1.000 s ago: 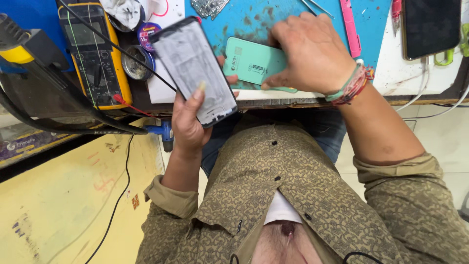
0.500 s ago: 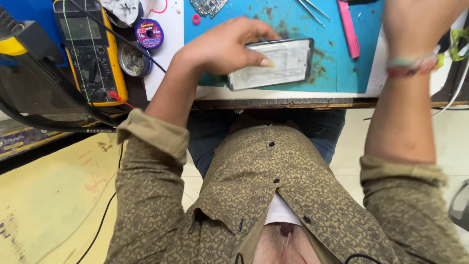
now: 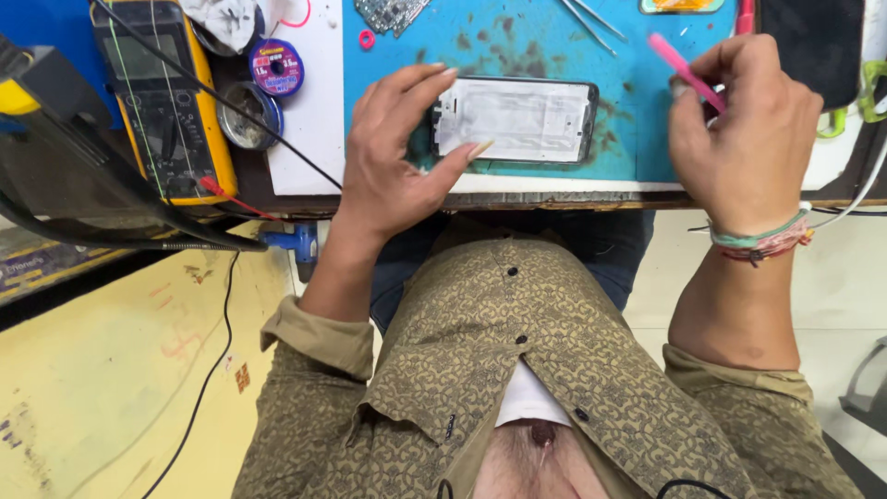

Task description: The person disassembles a mobile phone using a screwdriver and tweezers to remove the internal components and the screen.

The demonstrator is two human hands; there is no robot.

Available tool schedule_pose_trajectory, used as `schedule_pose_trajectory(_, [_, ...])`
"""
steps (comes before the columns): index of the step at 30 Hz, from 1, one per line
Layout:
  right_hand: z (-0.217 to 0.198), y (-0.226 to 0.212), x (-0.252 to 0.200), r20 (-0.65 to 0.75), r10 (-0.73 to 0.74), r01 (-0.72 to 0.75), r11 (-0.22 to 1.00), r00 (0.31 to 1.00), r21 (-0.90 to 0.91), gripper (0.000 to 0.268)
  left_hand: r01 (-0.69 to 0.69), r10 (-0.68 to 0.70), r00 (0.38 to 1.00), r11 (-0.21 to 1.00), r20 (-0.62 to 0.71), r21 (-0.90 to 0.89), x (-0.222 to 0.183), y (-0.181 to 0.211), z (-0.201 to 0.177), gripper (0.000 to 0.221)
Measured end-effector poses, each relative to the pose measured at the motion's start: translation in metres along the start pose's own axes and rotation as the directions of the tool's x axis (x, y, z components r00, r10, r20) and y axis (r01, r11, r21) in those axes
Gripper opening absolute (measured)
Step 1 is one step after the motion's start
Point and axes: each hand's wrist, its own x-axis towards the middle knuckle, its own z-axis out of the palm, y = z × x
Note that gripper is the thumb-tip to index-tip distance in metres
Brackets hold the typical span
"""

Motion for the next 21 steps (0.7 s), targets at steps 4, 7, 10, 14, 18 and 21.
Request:
schedule_pose_trajectory(4, [0.016, -0.032, 0.003, -0.001, -0.179, 0.178, 0.980, 0.984, 0.084, 0.020, 0.017, -0.019, 1.000, 0.990, 0.019, 0.139, -0.016, -0.013, -0.004, 0.079])
schedule_pose_trajectory(7, [0.033, -0.060, 0.010, 0.026, -0.287, 0.281, 0.948, 0.957, 0.148, 0.014, -0.015, 0.003, 0.998, 0.974, 0.055, 0.227, -0.013, -0.017, 0.000, 0.087])
schedule_pose_trajectory(10, [0.047, -0.085, 0.013, 0.003, -0.397, 0.380, 0.882, 0.918, 0.279, 0.017, 0.004, -0.024, 0.997, 0.964, 0.071, 0.266, -0.013, -0.018, 0.003, 0.090])
schedule_pose_trajectory(14, [0.052, -0.098, 0.019, 0.101, -0.323, 0.297, 0.932, 0.941, 0.209, 0.031, -0.010, -0.005, 0.998, 0.966, 0.055, 0.260, -0.015, -0.021, 0.004, 0.092])
schedule_pose_trajectory(18, [0.063, -0.097, 0.028, 0.082, -0.365, 0.352, 0.926, 0.927, 0.139, 0.042, 0.009, -0.019, 0.999, 0.971, 0.041, 0.239, -0.017, -0.025, 0.005, 0.092])
schedule_pose_trajectory(21, [0.073, -0.098, 0.035, 0.063, -0.361, 0.356, 0.931, 0.930, 0.077, 0.036, 0.004, -0.013, 0.999, 0.973, 0.037, 0.233, -0.018, -0.028, 0.006, 0.092])
